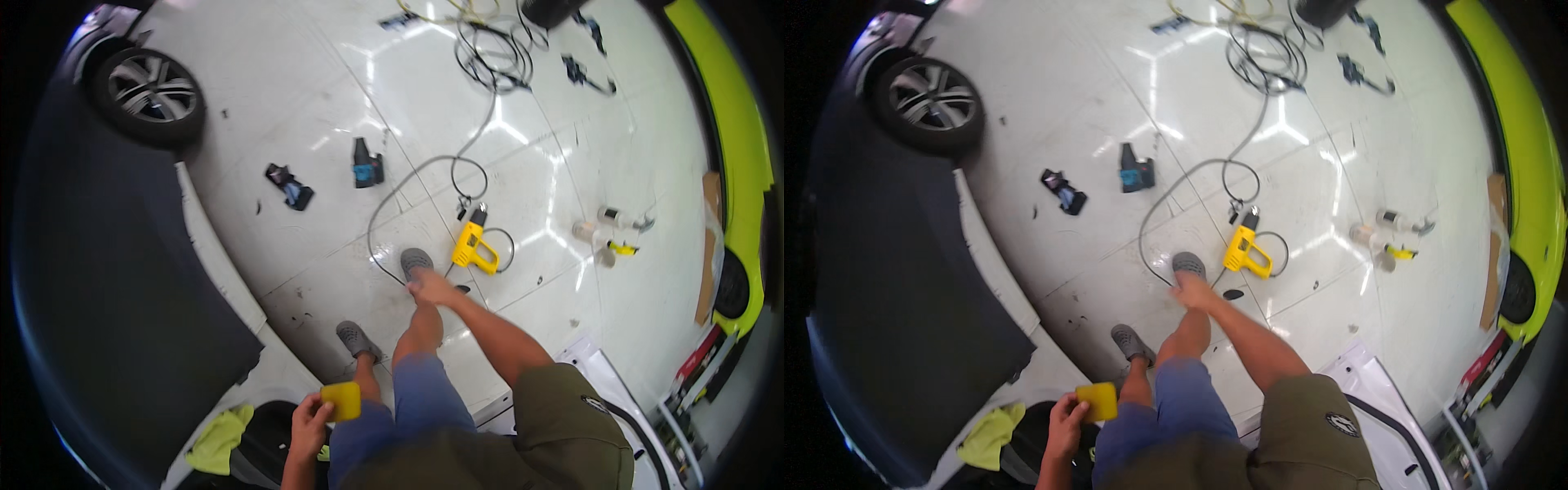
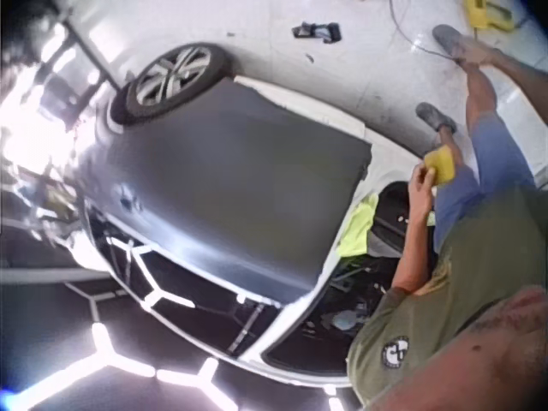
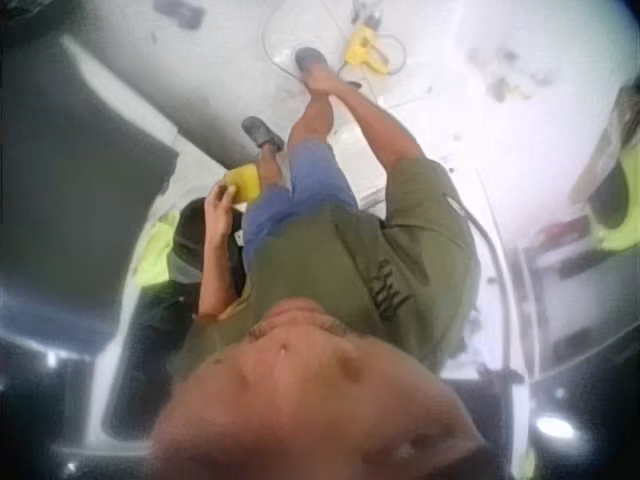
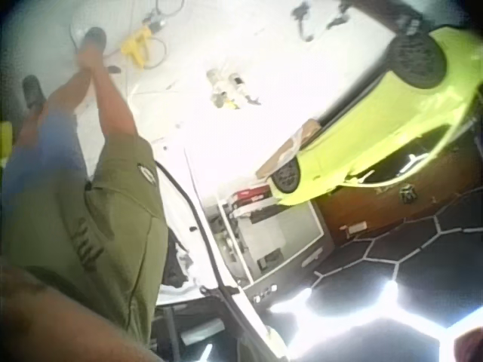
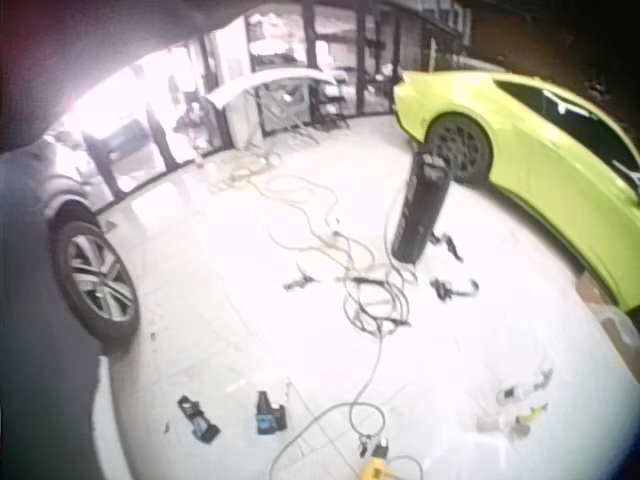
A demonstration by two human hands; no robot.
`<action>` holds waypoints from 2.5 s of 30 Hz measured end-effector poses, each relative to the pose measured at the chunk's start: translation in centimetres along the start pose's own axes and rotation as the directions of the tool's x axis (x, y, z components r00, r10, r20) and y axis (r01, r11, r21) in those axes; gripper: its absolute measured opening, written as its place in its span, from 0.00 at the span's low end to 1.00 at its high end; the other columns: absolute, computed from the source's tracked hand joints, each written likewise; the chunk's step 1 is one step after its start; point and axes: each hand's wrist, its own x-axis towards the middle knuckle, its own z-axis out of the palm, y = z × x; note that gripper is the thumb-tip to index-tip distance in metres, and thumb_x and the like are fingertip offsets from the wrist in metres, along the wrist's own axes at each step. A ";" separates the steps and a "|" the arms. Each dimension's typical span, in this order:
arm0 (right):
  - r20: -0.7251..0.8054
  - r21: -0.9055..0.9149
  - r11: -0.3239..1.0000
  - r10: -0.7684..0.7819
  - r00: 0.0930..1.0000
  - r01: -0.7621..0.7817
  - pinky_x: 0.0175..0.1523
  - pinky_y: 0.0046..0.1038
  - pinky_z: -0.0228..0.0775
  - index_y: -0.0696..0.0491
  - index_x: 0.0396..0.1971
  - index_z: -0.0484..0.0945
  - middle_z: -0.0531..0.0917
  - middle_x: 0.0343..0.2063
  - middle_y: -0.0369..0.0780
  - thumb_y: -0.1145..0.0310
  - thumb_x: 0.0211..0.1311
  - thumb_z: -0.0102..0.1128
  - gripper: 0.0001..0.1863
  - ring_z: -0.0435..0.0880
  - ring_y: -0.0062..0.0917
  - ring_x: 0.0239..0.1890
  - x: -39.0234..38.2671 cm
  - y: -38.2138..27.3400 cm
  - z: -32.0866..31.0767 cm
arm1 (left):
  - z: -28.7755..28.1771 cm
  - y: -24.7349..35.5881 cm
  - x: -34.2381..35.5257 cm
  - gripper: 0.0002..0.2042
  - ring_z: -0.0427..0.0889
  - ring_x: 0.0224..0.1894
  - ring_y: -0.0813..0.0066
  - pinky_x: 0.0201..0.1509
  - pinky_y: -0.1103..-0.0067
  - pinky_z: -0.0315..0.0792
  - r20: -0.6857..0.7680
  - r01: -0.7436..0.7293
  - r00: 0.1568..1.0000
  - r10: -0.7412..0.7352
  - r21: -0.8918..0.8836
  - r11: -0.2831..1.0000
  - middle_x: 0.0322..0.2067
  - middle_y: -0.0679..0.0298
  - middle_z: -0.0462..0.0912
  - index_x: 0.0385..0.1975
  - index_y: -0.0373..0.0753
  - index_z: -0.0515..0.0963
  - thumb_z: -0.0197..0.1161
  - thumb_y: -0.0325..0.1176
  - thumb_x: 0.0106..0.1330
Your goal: The person applies a protective film to the interior door jamb of a white car. They use a yellow heat gun to warm the film and a yellow squeegee to smooth it into place, then wipe the area with a yellow microfiber cloth.
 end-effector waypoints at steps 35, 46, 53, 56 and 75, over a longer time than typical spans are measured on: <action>0.886 -0.459 0.628 0.376 0.271 0.628 0.32 0.26 0.67 0.56 0.27 0.75 0.74 0.18 0.38 0.48 0.71 0.42 0.26 0.75 0.24 0.23 -8.8 -66.1 21.1 | 13.8 -20.6 -19.9 0.16 0.80 0.43 0.49 0.47 0.62 0.72 -0.432 -0.032 0.848 -0.307 -0.619 0.785 0.38 0.48 0.82 0.43 0.36 0.78 0.61 0.35 0.55; 0.394 -0.865 0.407 0.186 0.900 0.294 0.44 0.37 0.72 0.56 0.35 0.82 0.83 0.34 0.48 0.53 0.60 0.52 0.21 0.81 0.40 0.37 12.4 -57.3 -8.9 | 11.2 -20.2 -24.2 0.25 0.77 0.54 0.59 0.59 0.66 0.69 -0.033 0.293 0.851 -0.523 -0.798 0.526 0.57 0.54 0.73 0.56 0.39 0.73 0.62 0.47 0.63; 0.056 -0.420 0.830 0.428 0.902 -0.367 0.36 0.27 0.70 0.59 0.36 0.80 0.78 0.26 0.39 0.43 0.63 0.55 0.28 0.75 0.24 0.28 1.8 -44.8 -19.7 | -3.0 -22.3 -24.2 0.24 0.78 0.53 0.60 0.59 0.67 0.70 -0.182 0.269 0.874 -0.450 -0.590 0.761 0.55 0.55 0.75 0.56 0.36 0.72 0.61 0.44 0.64; 0.033 -0.324 0.838 0.474 0.880 -0.439 0.35 0.26 0.68 0.57 0.34 0.80 0.77 0.26 0.38 0.43 0.64 0.55 0.27 0.74 0.22 0.28 -1.7 -41.2 -21.8 | -7.3 -21.3 -24.0 0.23 0.78 0.52 0.61 0.58 0.67 0.71 -0.235 0.240 0.885 -0.403 -0.512 0.825 0.53 0.56 0.76 0.56 0.35 0.72 0.61 0.43 0.65; 0.545 0.140 0.818 -0.534 0.647 0.557 0.40 0.24 0.72 0.55 0.39 0.76 0.80 0.29 0.38 0.68 0.57 0.67 0.13 0.80 0.22 0.34 -11.1 -67.5 6.8 | -29.2 -3.0 -22.9 0.15 0.77 0.51 0.70 0.58 0.73 0.69 -0.959 -0.853 0.279 0.051 -0.223 0.472 0.46 0.57 0.79 0.52 0.33 0.70 0.59 0.30 0.68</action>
